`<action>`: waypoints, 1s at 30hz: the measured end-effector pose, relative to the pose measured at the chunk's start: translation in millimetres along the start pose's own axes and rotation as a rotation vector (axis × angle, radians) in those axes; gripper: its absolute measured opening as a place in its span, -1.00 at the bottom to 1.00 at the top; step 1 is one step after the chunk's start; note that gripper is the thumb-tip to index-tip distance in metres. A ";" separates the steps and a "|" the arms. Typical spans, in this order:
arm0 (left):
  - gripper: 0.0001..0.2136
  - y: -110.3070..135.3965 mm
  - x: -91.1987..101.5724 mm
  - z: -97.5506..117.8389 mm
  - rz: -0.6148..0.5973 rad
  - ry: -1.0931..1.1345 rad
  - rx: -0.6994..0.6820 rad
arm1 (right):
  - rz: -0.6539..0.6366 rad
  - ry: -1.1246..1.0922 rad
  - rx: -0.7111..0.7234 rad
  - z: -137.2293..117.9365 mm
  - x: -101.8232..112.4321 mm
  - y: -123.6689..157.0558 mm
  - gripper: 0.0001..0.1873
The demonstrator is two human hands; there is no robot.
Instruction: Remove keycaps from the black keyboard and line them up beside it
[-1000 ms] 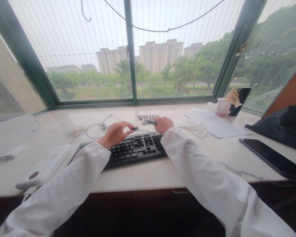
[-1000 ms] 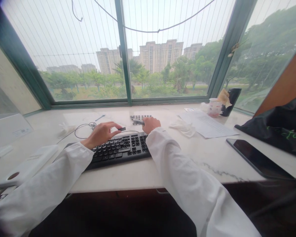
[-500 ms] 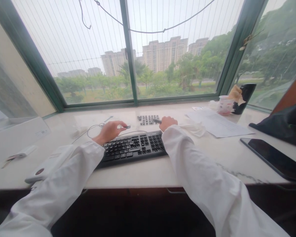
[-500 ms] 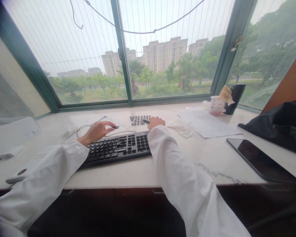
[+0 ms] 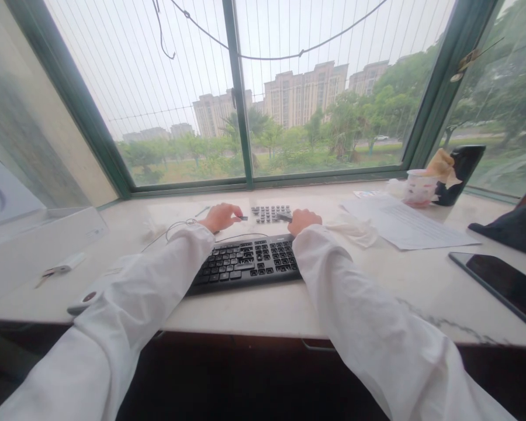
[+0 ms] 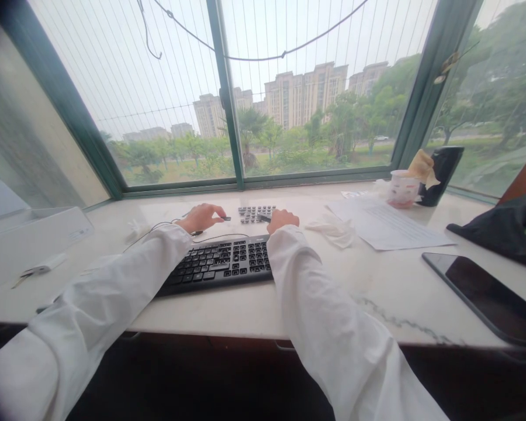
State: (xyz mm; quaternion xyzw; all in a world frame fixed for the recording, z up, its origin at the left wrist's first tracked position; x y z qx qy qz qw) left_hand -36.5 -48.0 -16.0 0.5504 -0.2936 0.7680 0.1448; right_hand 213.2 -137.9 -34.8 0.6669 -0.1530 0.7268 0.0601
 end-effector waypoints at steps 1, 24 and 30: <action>-0.83 -8.0 -4.9 0.5 -0.005 0.005 0.006 | -0.001 0.003 -0.001 0.3 0.0 0.1 -0.69; -0.67 -64.3 -53.0 -6.3 -0.056 0.048 0.134 | -0.015 0.000 0.025 -3.0 2.4 4.0 -0.78; -0.60 -64.3 -53.7 -4.5 -0.062 0.057 0.125 | -0.022 -0.003 0.017 -3.1 3.4 5.9 -0.77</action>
Point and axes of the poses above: each hand's wrist, its own y-axis away from the middle knuckle, its own x-axis out of the back of the hand, z = x × y, the point moved 3 cm from there along -y, towards the middle knuckle, and after that the axes turned 13 degrees about y, right-handed, at the moved point
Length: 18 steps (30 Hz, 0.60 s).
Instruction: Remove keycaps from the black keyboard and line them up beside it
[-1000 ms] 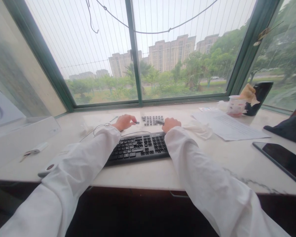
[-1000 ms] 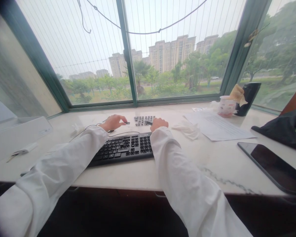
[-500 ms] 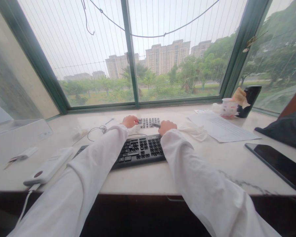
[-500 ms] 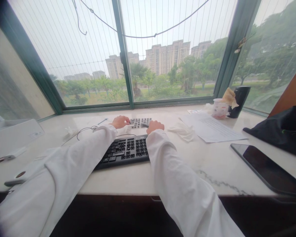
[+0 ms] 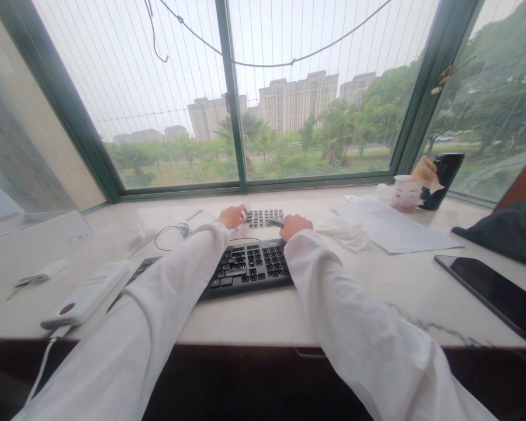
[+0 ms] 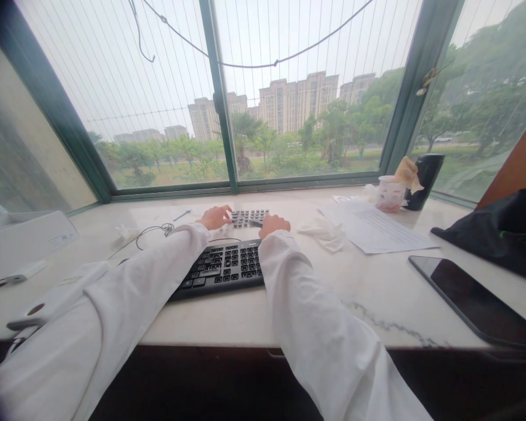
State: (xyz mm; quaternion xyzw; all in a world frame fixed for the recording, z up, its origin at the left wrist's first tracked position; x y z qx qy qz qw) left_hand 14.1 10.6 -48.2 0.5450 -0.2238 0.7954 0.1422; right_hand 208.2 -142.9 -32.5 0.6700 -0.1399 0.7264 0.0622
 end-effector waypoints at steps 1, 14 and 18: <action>-0.60 -0.1 0.2 0.1 0.000 -0.001 0.001 | -0.001 -0.001 0.002 -0.1 0.0 0.1 -0.77; -0.73 37.0 47.9 15.3 0.015 0.009 -0.121 | 0.042 0.005 0.016 0.2 -0.4 -3.7 -0.75; -0.71 77.4 66.1 28.9 -0.133 0.097 -0.242 | 0.099 -0.008 0.023 -1.5 2.1 -3.6 -0.69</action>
Point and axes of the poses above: each hand's wrist, its own y-axis away from the middle knuckle, its own x-axis out of the back of the hand, z = x × y, the point moved 3 cm from there along -y, towards the middle knuckle, and after that the axes turned 13 degrees about y, right-handed, at the moved point
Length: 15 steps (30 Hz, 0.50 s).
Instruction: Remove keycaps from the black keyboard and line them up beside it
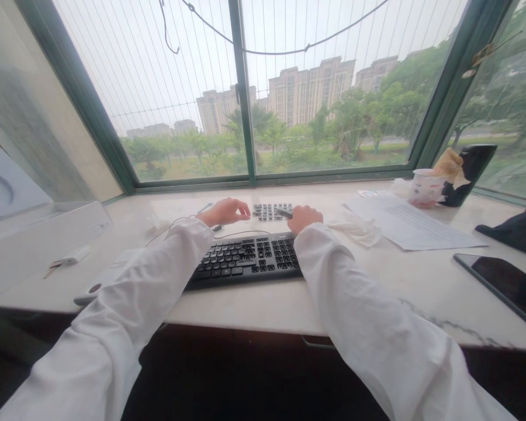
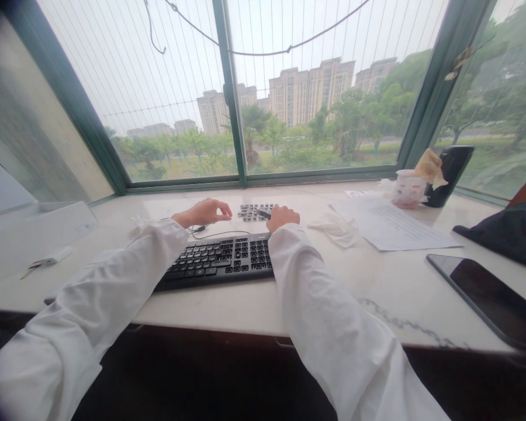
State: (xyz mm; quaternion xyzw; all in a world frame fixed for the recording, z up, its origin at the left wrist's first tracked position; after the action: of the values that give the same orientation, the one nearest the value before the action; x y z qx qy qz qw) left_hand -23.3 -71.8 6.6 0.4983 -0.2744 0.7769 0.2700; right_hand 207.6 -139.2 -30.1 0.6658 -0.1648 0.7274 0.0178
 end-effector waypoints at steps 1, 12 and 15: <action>-0.70 11.2 1.2 7.8 -0.034 0.034 -0.032 | 0.022 -0.007 -0.004 -0.7 2.4 1.1 -0.68; -0.63 120.9 -30.3 71.1 0.086 0.129 -0.094 | 0.207 -0.974 0.087 -50.3 29.8 43.4 -0.43; -0.65 131.9 -43.6 70.4 0.177 0.085 -0.109 | 0.036 -1.405 0.031 -71.0 22.5 55.6 -0.43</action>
State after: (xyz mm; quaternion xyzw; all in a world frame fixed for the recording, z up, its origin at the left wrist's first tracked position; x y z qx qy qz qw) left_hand -55.0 -220.0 -29.4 0.4232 -0.3476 0.8020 0.2386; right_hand 123.0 -177.4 -24.4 0.9755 -0.1377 0.1276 -0.1144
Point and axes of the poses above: each hand's wrist, its own y-axis away from the middle knuckle, its own x-axis out of the back of the hand, z = x × y, the point moved 3 cm from there along -y, towards the middle knuckle, and after that the axes turned 13 degrees about y, right-handed, at the moved point
